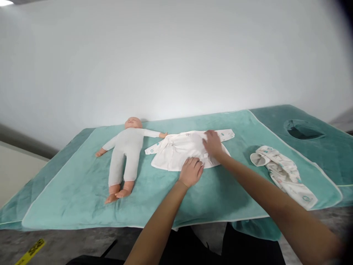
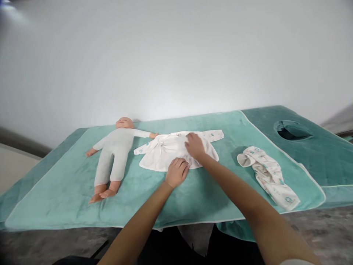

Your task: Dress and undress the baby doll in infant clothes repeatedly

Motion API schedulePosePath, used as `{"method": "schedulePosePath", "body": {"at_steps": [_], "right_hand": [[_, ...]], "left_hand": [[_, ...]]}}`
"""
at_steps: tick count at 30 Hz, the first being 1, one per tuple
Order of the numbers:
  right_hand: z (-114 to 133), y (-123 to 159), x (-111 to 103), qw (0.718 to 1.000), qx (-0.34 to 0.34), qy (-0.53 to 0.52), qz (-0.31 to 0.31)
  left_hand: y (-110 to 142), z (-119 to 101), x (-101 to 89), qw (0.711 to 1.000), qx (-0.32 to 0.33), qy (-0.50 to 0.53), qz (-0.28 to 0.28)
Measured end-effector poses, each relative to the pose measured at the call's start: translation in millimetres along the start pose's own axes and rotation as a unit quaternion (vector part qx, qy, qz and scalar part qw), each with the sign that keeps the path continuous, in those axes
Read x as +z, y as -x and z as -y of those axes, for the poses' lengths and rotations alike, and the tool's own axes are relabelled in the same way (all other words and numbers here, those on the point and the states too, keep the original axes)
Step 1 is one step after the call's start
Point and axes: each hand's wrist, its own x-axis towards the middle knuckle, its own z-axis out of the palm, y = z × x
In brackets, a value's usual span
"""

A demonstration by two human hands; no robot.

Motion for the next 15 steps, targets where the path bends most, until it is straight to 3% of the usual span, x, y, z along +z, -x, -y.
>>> {"method": "schedulePosePath", "body": {"at_steps": [2, 4, 7, 9, 10, 12, 15], "right_hand": [[40, -3, 19, 0.993, -0.092, -0.019, 0.068], [73, -4, 40, 0.983, -0.139, -0.022, 0.119], [99, -4, 64, 0.979, -0.156, -0.019, 0.130], [102, -1, 71, 0.980, -0.157, -0.016, 0.122], [101, 0, 72, 0.980, -0.158, -0.013, 0.121], [99, 3, 68, 0.978, -0.160, -0.005, 0.137], [101, 3, 60, 0.969, -0.152, 0.008, 0.194]], "left_hand": [[0, -1, -11.7, 0.997, -0.054, 0.004, -0.048], [5, 1, -26.9, 0.981, -0.162, -0.008, -0.111], [23, 10, -46.5, 0.912, -0.369, -0.079, -0.159], [38, 18, -52.1, 0.869, -0.462, -0.123, -0.128], [44, 22, -52.6, 0.861, -0.479, -0.133, -0.103], [54, 27, -50.2, 0.873, -0.464, -0.135, -0.068], [61, 27, -44.3, 0.900, -0.408, -0.128, -0.082]]}}
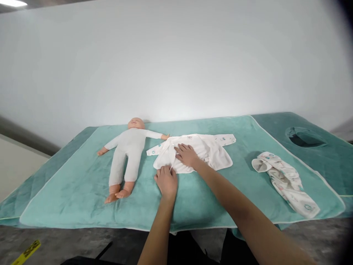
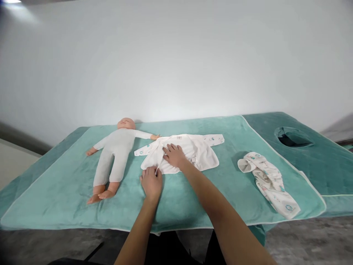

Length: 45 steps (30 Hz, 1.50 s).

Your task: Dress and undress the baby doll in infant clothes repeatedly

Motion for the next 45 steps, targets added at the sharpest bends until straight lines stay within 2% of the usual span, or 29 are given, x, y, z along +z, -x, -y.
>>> {"method": "schedulePosePath", "body": {"at_steps": [4, 9, 14, 17, 20, 23, 26, 28, 30, 33, 35, 37, 39, 41, 43, 45], "right_hand": [[6, -17, -4, 0.997, 0.059, -0.013, 0.054], [7, -43, 8, 0.991, 0.132, -0.024, 0.013], [2, -46, 18, 0.993, 0.105, -0.030, -0.038], [-7, -41, 21, 0.997, 0.071, -0.034, -0.015], [-23, -19, 25, 0.998, 0.049, -0.024, 0.004], [-44, 20, 27, 0.997, 0.073, -0.007, -0.028], [-70, 60, 13, 0.995, 0.088, -0.032, -0.041], [-88, 82, -3, 0.992, 0.094, -0.073, -0.044], [-102, 103, -20, 0.982, 0.143, -0.094, -0.085], [-115, 136, -37, 0.946, 0.271, -0.051, -0.169], [-117, 157, -43, 0.925, 0.334, -0.014, -0.180], [-115, 171, -45, 0.912, 0.379, -0.011, -0.156], [-113, 178, -46, 0.905, 0.404, -0.046, -0.124], [-115, 179, -47, 0.902, 0.398, -0.113, -0.122], [-121, 178, -47, 0.888, 0.371, -0.212, -0.170], [-129, 178, -46, 0.842, 0.352, -0.332, -0.237]], "left_hand": [[9, 1, 3.8, 0.996, 0.074, 0.031, -0.029], [13, 2, 6.4, 0.988, 0.148, 0.033, -0.005], [8, -5, 4.3, 0.988, 0.156, 0.015, 0.003], [5, -8, 3.6, 0.989, 0.148, -0.001, -0.008], [2, -9, 2.9, 0.990, 0.141, -0.005, -0.005], [1, -9, 1.9, 0.991, 0.137, 0.004, 0.003], [2, -9, 0.6, 0.991, 0.129, 0.023, -0.006], [3, -10, -0.4, 0.988, 0.149, 0.040, -0.003], [4, -11, -1.3, 0.976, 0.210, 0.059, 0.026], [4, -13, -1.2, 0.952, 0.289, 0.069, 0.068], [4, -15, 0.0, 0.953, 0.290, 0.057, 0.070], [4, -16, 1.3, 0.957, 0.279, 0.042, 0.069], [3, -17, 1.7, 0.957, 0.278, 0.037, 0.069], [3, -18, 0.4, 0.957, 0.279, 0.044, 0.066], [2, -20, -2.4, 0.953, 0.292, 0.056, 0.066], [2, -23, -6.2, 0.944, 0.316, 0.067, 0.068]]}}
